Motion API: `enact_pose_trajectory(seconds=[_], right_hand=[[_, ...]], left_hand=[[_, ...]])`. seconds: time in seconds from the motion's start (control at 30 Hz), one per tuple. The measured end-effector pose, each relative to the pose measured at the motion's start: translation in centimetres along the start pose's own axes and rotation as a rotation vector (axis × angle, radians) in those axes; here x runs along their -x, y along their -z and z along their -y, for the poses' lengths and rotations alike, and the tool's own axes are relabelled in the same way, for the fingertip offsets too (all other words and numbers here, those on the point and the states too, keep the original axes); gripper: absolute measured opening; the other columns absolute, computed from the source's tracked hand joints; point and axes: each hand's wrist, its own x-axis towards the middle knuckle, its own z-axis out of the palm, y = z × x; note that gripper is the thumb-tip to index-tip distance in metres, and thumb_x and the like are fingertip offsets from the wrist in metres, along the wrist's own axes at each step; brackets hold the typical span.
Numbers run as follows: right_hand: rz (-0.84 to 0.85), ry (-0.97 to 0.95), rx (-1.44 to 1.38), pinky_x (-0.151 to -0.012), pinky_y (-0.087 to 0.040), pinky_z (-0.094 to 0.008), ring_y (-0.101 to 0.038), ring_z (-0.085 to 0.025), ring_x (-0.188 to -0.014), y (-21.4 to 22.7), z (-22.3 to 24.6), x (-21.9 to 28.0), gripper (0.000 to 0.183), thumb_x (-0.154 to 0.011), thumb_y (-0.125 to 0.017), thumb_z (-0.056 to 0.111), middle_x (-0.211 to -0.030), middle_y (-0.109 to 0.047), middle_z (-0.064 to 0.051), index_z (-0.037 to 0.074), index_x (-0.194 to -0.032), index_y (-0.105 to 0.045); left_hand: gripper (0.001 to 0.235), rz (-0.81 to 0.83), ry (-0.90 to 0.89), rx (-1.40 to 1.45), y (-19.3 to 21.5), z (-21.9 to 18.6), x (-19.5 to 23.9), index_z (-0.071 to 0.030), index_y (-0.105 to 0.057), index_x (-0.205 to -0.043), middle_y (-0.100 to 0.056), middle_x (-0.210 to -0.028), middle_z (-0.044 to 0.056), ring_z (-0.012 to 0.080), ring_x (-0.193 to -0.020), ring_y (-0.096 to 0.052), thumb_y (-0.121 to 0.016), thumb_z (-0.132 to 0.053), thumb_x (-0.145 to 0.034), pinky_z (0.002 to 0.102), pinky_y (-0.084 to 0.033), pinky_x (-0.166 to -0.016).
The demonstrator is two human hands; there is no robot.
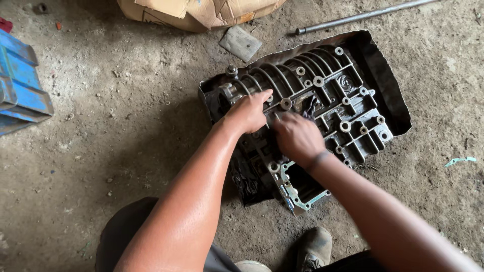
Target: The person scrubs a metallic engine cylinder head with a dark cloth, removing grime from the surface and crevices. They rotate the part to access different sides and continue scrubbing the cooling fins and bolt holes.
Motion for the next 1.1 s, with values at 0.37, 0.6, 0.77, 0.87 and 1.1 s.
enact_pose_trajectory(seconds=[0.37,0.6,0.77,0.87,1.1], right_hand=[[0.008,-0.304,-0.052,-0.069,-0.058,-0.042,-0.070,-0.028,-0.086,-2.0,1.7,-2.7,0.009,-0.092,-0.063,0.013,-0.090,-0.069,-0.011,0.007,-0.095,-0.068],[0.193,-0.134,-0.107,-0.065,-0.057,-0.044,-0.069,-0.029,-0.079,1.4,0.3,1.9,0.016,-0.084,-0.066,0.017,-0.086,-0.068,-0.012,0.007,-0.095,-0.067],[-0.025,-0.264,-0.051,-0.076,-0.059,-0.041,-0.071,-0.028,-0.093,-1.4,1.9,-2.8,0.014,-0.089,-0.063,0.011,-0.095,-0.070,-0.009,0.008,-0.101,-0.067],[0.042,-0.118,-0.049,-0.076,-0.059,-0.040,-0.071,-0.028,-0.094,-0.4,1.3,-1.7,0.022,-0.084,-0.062,0.011,-0.097,-0.071,-0.010,0.008,-0.104,-0.069],[0.146,-0.105,-0.079,-0.076,-0.059,-0.039,-0.070,-0.025,-0.093,1.4,0.6,-0.1,0.031,-0.086,-0.057,0.003,-0.101,-0.072,-0.010,0.008,-0.112,-0.073]], left_hand=[[0.074,-0.014,-0.046,0.103,-0.1,1.4,-1.2,-0.006,-0.047,-0.149,-0.052,-0.149,0.014,0.0231,-0.138,-0.052,-0.046,0.011,-0.077,0.030,-0.038,-0.116],[0.078,-0.035,-0.032,0.183,-0.1,1.7,-1.1,-0.007,-0.051,-0.146,-0.056,-0.147,0.013,0.0198,-0.138,-0.055,-0.043,0.013,-0.071,0.029,-0.042,-0.114],[0.068,-0.021,0.007,-0.020,0.6,0.2,-0.3,-0.009,-0.051,-0.148,-0.055,-0.148,0.013,0.0255,-0.136,-0.054,-0.047,0.003,-0.081,0.033,-0.041,-0.115],[0.068,-0.025,-0.013,0.057,0.8,0.0,0.3,-0.008,-0.049,-0.148,-0.055,-0.148,0.012,0.0235,-0.138,-0.053,-0.046,0.004,-0.081,0.032,-0.040,-0.116],[0.070,0.016,0.050,0.066,1.2,-0.2,-0.2,-0.010,-0.050,-0.146,-0.053,-0.150,0.007,0.0191,-0.138,-0.052,-0.044,0.007,-0.078,0.029,-0.037,-0.116]])
